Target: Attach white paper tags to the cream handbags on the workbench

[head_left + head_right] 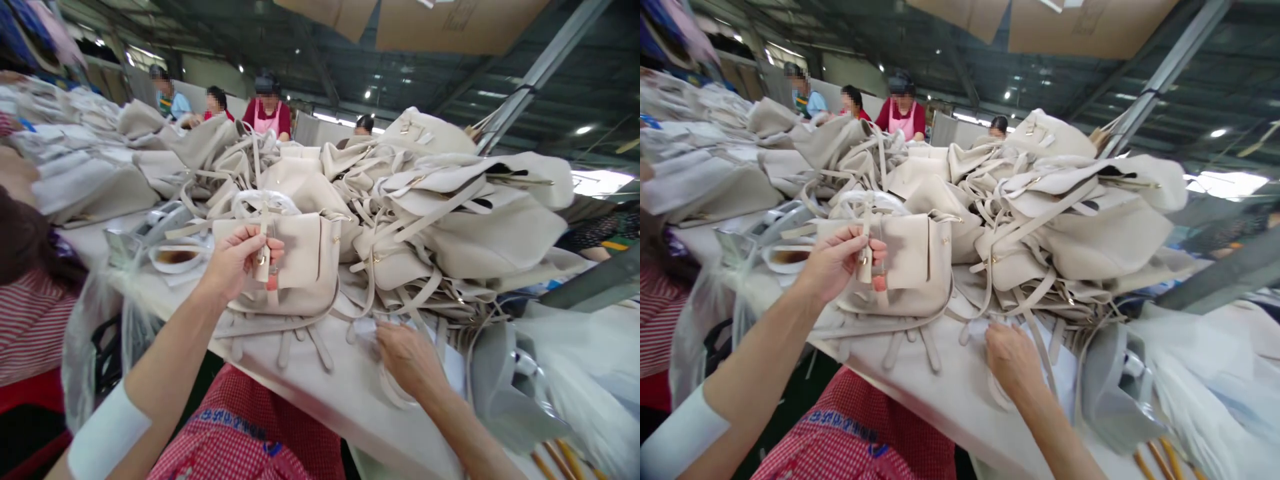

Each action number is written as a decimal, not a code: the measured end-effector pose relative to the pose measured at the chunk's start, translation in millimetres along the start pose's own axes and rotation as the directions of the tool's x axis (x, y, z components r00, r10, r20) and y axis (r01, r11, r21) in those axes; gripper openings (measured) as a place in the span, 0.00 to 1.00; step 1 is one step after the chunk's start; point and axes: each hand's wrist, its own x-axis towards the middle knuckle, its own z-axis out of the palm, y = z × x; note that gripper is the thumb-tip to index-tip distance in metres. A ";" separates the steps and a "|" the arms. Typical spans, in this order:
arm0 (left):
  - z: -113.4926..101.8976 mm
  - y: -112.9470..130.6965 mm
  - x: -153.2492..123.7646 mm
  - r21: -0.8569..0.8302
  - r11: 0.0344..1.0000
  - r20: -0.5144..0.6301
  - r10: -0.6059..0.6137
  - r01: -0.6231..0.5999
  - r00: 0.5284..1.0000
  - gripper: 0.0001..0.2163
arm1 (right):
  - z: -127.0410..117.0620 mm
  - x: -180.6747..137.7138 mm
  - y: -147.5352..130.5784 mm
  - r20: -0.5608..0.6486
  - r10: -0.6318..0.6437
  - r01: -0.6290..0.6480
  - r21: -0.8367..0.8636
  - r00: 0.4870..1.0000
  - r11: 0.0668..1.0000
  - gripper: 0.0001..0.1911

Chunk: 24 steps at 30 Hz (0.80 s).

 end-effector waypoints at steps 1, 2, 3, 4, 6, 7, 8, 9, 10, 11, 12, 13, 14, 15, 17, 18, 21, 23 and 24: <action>-0.4 1.9 -1.7 -0.008 1.000 0.008 -0.018 0.018 1.000 0.06 | -7.3 6.6 2.5 -0.033 0.059 -0.056 0.084 0.998 0.995 0.12; -0.9 3.6 -3.5 -0.009 1.000 0.017 -0.026 0.027 1.000 0.06 | -16.2 12.9 4.9 -0.061 0.125 -0.108 0.226 0.990 0.968 0.13; -1.5 5.2 -5.6 -0.006 1.000 0.023 -0.026 0.026 0.999 0.06 | -26.2 18.9 6.0 -0.057 0.180 -0.140 0.419 0.982 0.897 0.13; -1.9 6.8 -8.0 -0.001 1.000 0.026 -0.022 0.022 0.999 0.07 | -36.4 24.5 4.8 -0.008 0.210 -0.159 0.623 0.978 0.766 0.14; -1.8 10.6 -13.1 0.015 1.000 0.027 -0.016 0.016 0.999 0.09 | -54.3 35.2 -6.5 0.177 0.145 -0.221 0.891 0.974 0.397 0.18; -1.3 13.0 -15.6 0.020 1.000 0.026 -0.022 0.022 0.999 0.10 | -60.8 40.7 -16.3 0.258 0.083 -0.270 0.934 0.963 0.232 0.19; -0.7 15.9 -18.0 0.021 0.999 0.023 -0.034 0.033 0.999 0.11 | -65.1 46.5 -28.2 0.314 0.031 -0.316 0.942 0.949 0.111 0.21; 0.1 19.1 -20.1 0.020 0.999 0.021 -0.046 0.046 0.999 0.11 | -67.4 52.8 -41.4 0.347 -0.001 -0.347 0.937 0.938 0.030 0.22; 0.8 22.6 -22.0 0.019 0.998 0.020 -0.057 0.057 0.998 0.12 | -67.7 59.5 -55.1 0.358 -0.016 -0.358 0.933 0.934 -0.026 0.22; 1.5 26.1 -23.8 0.017 0.998 0.015 -0.063 0.062 0.998 0.13 | -66.5 66.5 -68.6 0.352 -0.024 -0.353 0.933 0.936 -0.067 0.22; 1.9 29.4 -25.4 0.018 0.998 0.009 -0.060 0.060 0.998 0.14 | -64.3 73.8 -81.4 0.331 -0.030 -0.333 0.938 0.943 -0.093 0.22; 2.2 32.3 -27.1 0.027 0.998 0.002 -0.049 0.049 0.999 0.15 | -61.6 81.0 -93.0 0.299 -0.040 -0.302 0.948 0.953 -0.104 0.21; 2.4 34.7 -28.9 0.042 0.999 -0.008 -0.031 0.032 0.999 0.15 | -58.6 87.9 -103.2 0.257 -0.047 -0.261 0.960 0.965 -0.105 0.20; 2.5 36.2 -30.8 0.061 0.998 -0.019 -0.010 0.011 1.000 0.15 | -55.9 94.3 -112.0 0.207 -0.054 -0.212 0.972 0.977 -0.105 0.20; 2.7 37.1 -35.0 0.098 0.995 -0.045 0.036 -0.031 0.998 0.14 | -51.9 104.3 -125.2 0.117 -0.058 -0.123 0.985 0.991 -0.122 0.20; 2.9 36.5 -37.0 0.110 0.993 -0.057 0.055 -0.049 0.997 0.14 | -50.7 107.8 -129.9 0.088 -0.051 -0.094 0.987 0.995 -0.131 0.21; 3.6 31.5 -41.6 0.123 0.989 -0.087 0.088 -0.077 0.992 0.13 | -50.1 112.3 -139.1 0.062 -0.018 -0.064 0.984 0.998 -0.165 0.21; 4.5 26.9 -43.2 0.119 0.991 -0.098 0.080 -0.068 0.992 0.13 | -51.0 112.1 -143.2 0.068 -0.001 -0.067 0.977 0.998 -0.200 0.21; 5.1 24.4 -43.6 0.113 0.992 -0.100 0.068 -0.057 0.993 0.13 | -51.6 111.8 -145.2 0.068 0.006 -0.065 0.971 0.998 -0.228 0.21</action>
